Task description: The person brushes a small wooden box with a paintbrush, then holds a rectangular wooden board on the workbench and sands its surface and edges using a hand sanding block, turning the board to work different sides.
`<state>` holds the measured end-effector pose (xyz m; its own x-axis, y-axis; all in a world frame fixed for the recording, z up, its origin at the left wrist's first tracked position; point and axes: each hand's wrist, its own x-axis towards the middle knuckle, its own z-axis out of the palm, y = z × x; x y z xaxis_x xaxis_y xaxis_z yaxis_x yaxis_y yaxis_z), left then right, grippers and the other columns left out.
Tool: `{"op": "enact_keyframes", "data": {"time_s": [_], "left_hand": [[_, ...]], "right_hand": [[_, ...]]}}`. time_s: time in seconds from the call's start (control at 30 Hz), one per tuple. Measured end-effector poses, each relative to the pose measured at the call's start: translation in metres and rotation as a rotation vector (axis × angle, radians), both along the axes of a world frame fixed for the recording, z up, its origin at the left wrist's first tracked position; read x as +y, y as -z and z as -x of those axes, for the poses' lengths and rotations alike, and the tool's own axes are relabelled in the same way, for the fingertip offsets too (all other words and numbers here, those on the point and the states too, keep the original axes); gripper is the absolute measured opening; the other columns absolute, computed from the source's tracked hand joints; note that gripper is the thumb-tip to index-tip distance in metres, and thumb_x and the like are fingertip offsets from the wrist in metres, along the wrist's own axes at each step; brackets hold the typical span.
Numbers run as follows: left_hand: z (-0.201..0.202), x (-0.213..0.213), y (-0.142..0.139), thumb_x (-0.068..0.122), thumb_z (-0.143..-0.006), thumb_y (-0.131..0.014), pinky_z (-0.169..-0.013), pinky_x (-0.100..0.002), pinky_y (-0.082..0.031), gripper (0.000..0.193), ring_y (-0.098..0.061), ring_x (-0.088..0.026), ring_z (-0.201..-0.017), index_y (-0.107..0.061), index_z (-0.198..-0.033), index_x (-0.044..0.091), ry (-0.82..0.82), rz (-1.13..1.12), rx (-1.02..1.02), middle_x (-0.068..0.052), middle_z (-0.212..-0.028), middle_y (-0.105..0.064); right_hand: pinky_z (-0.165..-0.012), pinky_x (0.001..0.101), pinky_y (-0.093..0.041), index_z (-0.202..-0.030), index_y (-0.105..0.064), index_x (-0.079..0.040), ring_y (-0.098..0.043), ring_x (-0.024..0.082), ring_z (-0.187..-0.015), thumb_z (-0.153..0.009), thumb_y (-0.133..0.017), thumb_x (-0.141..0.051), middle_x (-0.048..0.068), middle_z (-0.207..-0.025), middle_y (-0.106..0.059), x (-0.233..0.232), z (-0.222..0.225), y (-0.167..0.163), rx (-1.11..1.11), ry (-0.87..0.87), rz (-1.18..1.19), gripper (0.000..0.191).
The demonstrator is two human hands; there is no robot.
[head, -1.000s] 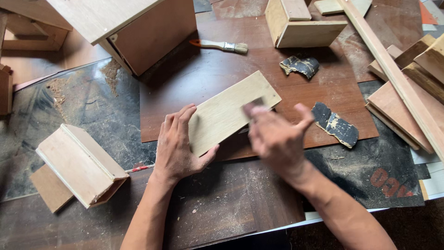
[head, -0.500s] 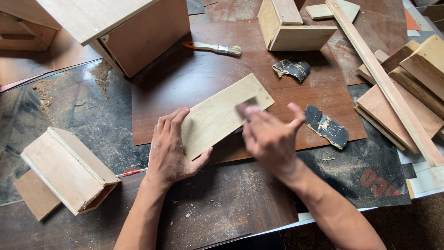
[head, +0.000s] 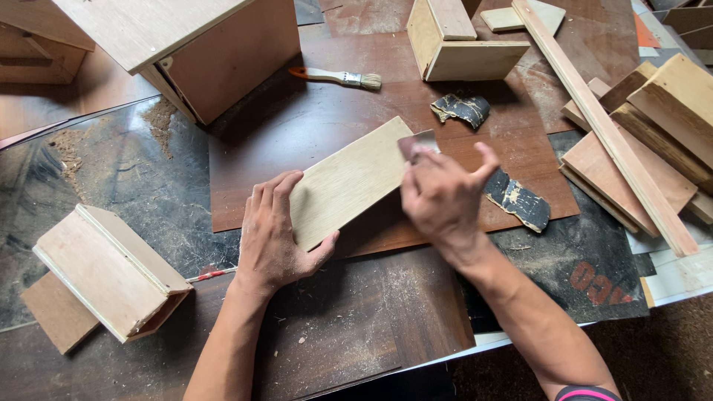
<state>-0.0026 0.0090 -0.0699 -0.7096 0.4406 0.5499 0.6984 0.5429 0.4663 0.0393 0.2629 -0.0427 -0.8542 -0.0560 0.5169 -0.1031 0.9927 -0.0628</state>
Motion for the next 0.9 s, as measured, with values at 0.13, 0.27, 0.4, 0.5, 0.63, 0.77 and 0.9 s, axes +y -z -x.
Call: {"op": "enact_keyframes", "data": {"time_s": [0.13, 0.27, 0.4, 0.5, 0.63, 0.77, 0.9], "left_hand": [[0.004, 0.002, -0.004, 0.037, -0.066, -0.085, -0.102, -0.049, -0.044, 0.093, -0.053, -0.037, -0.116, -0.041, -0.139, 0.0, 0.0, -0.021, 0.037, -0.02, -0.131, -0.054], [0.003, 0.001, -0.002, 0.039, -0.067, -0.085, -0.1, -0.049, -0.043, 0.093, -0.052, -0.037, -0.114, -0.041, -0.139, 0.0, -0.011, 0.001, 0.001, -0.02, -0.129, -0.054], [0.005, 0.003, -0.006, 0.038, -0.066, -0.085, -0.101, -0.049, -0.043, 0.093, -0.052, -0.037, -0.115, -0.041, -0.138, 0.0, -0.018, -0.01, 0.019, -0.02, -0.128, -0.054], [0.003, 0.002, -0.006, 0.038, -0.066, -0.085, -0.101, -0.049, -0.043, 0.093, -0.052, -0.037, -0.114, -0.041, -0.138, 0.0, -0.014, -0.008, 0.007, -0.021, -0.127, -0.055], [0.0, 0.001, -0.002, 0.037, -0.066, -0.085, -0.103, -0.049, -0.043, 0.092, -0.052, -0.037, -0.115, -0.041, -0.138, 0.0, -0.014, -0.022, -0.017, -0.02, -0.127, -0.055], [0.003, 0.002, -0.005, 0.038, -0.066, -0.085, -0.102, -0.049, -0.043, 0.094, -0.053, -0.036, -0.114, -0.039, -0.138, 0.0, -0.003, -0.014, -0.007, -0.021, -0.126, -0.054], [0.002, 0.001, 0.002, 0.039, -0.067, -0.086, -0.101, -0.049, -0.043, 0.094, -0.053, -0.036, -0.113, -0.037, -0.138, 0.002, -0.013, 0.007, -0.032, -0.02, -0.129, -0.054]], "right_hand": [[-0.117, 0.0518, -0.016, -0.099, -0.077, -0.009, -0.076, 0.018, -0.099, -0.098, -0.064, -0.018, 0.004, -0.104, -0.079, -0.028, -0.013, 0.003, 0.161, -0.263, -0.042, 0.016], [-0.113, 0.0553, -0.015, -0.086, -0.075, -0.012, -0.075, 0.016, -0.09, -0.1, -0.065, -0.015, 0.004, -0.103, -0.08, -0.009, 0.011, -0.01, 0.063, -0.175, 0.049, 0.017], [-0.117, 0.0546, -0.014, -0.089, -0.076, -0.012, -0.076, 0.017, -0.097, -0.098, -0.064, -0.018, 0.004, -0.104, -0.079, -0.02, 0.009, 0.0, 0.1, -0.197, -0.003, 0.016], [-0.113, 0.0572, -0.014, -0.08, -0.074, -0.015, -0.076, 0.015, -0.089, -0.098, -0.063, -0.016, 0.005, -0.106, -0.08, -0.018, 0.011, -0.002, 0.051, -0.27, -0.008, 0.021], [-0.113, 0.059, -0.013, -0.085, -0.078, -0.014, -0.075, 0.015, -0.085, -0.1, -0.063, -0.018, 0.002, -0.092, -0.08, 0.002, 0.032, -0.015, -0.092, -0.019, 0.086, 0.021], [-0.115, 0.0566, -0.014, -0.108, -0.078, -0.013, -0.074, 0.014, -0.085, -0.102, -0.061, -0.017, 0.0, -0.097, -0.079, -0.026, 0.015, -0.004, -0.003, -0.219, -0.04, 0.018], [-0.114, 0.06, -0.011, -0.1, -0.077, -0.017, -0.075, 0.012, -0.085, -0.101, -0.06, -0.022, -0.001, -0.098, -0.08, -0.013, 0.028, -0.007, -0.057, -0.149, 0.085, 0.018]]}}
